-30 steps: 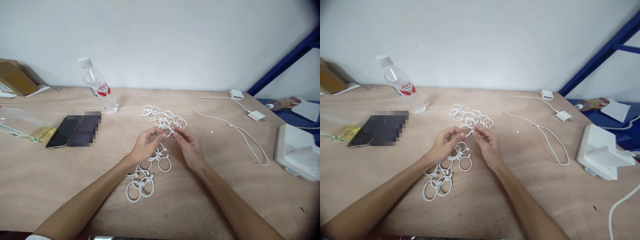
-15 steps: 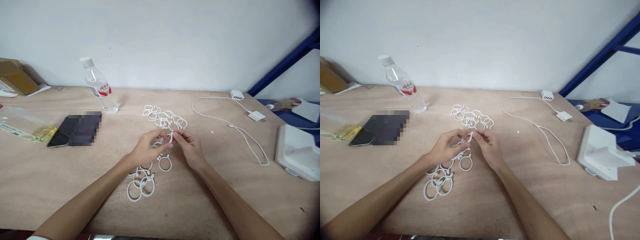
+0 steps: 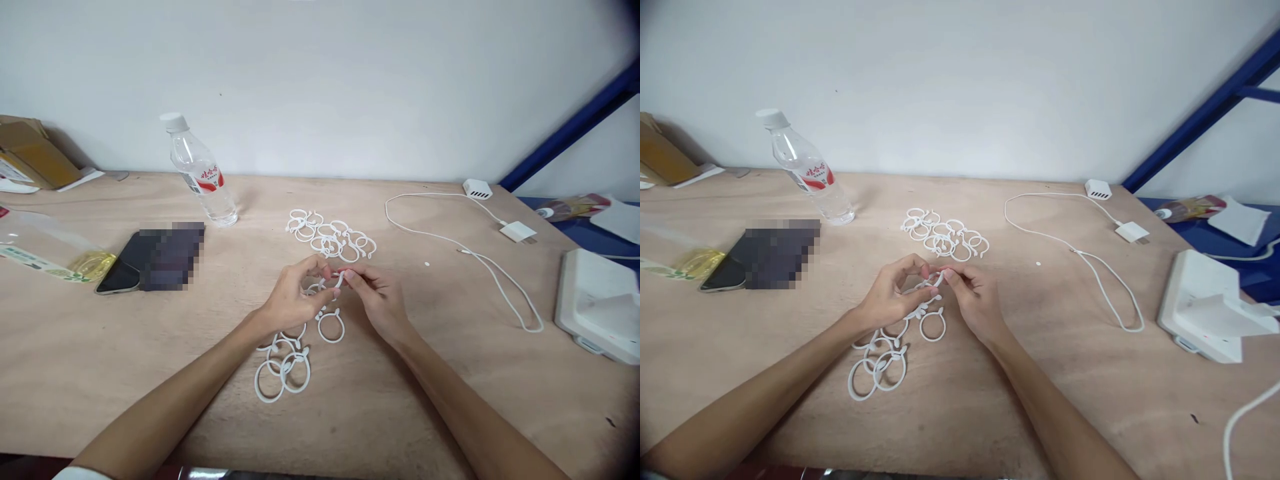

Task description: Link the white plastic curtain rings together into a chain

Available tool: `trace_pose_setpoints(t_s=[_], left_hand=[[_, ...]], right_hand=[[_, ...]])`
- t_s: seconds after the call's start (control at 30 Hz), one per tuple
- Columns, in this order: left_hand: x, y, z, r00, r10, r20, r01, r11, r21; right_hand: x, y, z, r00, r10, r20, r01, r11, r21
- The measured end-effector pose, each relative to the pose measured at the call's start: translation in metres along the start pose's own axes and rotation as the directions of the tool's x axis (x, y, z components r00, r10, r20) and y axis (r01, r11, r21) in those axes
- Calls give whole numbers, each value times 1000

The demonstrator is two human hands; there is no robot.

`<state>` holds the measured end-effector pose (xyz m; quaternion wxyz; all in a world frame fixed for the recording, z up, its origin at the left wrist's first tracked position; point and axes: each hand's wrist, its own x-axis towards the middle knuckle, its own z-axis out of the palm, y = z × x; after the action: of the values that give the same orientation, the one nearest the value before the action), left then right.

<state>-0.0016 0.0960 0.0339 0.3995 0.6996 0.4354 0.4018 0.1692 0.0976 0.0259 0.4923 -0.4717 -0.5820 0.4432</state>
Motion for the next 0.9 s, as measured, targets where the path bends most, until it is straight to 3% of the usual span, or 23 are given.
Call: trace_pose_setpoints(t_s=[0.07,0.23,0.37,0.47,0.6,0.73,0.9], left_hand=[[1,4,-5,999,7,34,-8,1000,23],[8,10,-27,971,24,240,-33,999,32],[21,-6,-34,999,-13,39,1,956,294],[34,-24,-26,999,-13,-53,38,871,490],[50,-35,-11,999,23,-46,13,756,654],[56,-33,-5,990,127,-68,-38,682,730],[46,-17,-19,962,231,-145,-66,715,696]], right_hand=[[0,0,0,999,-11,33,11,1000,1],[-2,3,2,990,-64,122,74,994,-79],[-5,6,6,938,-237,254,288,939,-189],[-6,10,7,906,-341,250,401,881,-251],[-3,13,4,926,-343,156,376,872,-315],[-1,14,3,949,-299,102,316,891,-325],[1,16,3,948,-319,9,302,885,-355]])
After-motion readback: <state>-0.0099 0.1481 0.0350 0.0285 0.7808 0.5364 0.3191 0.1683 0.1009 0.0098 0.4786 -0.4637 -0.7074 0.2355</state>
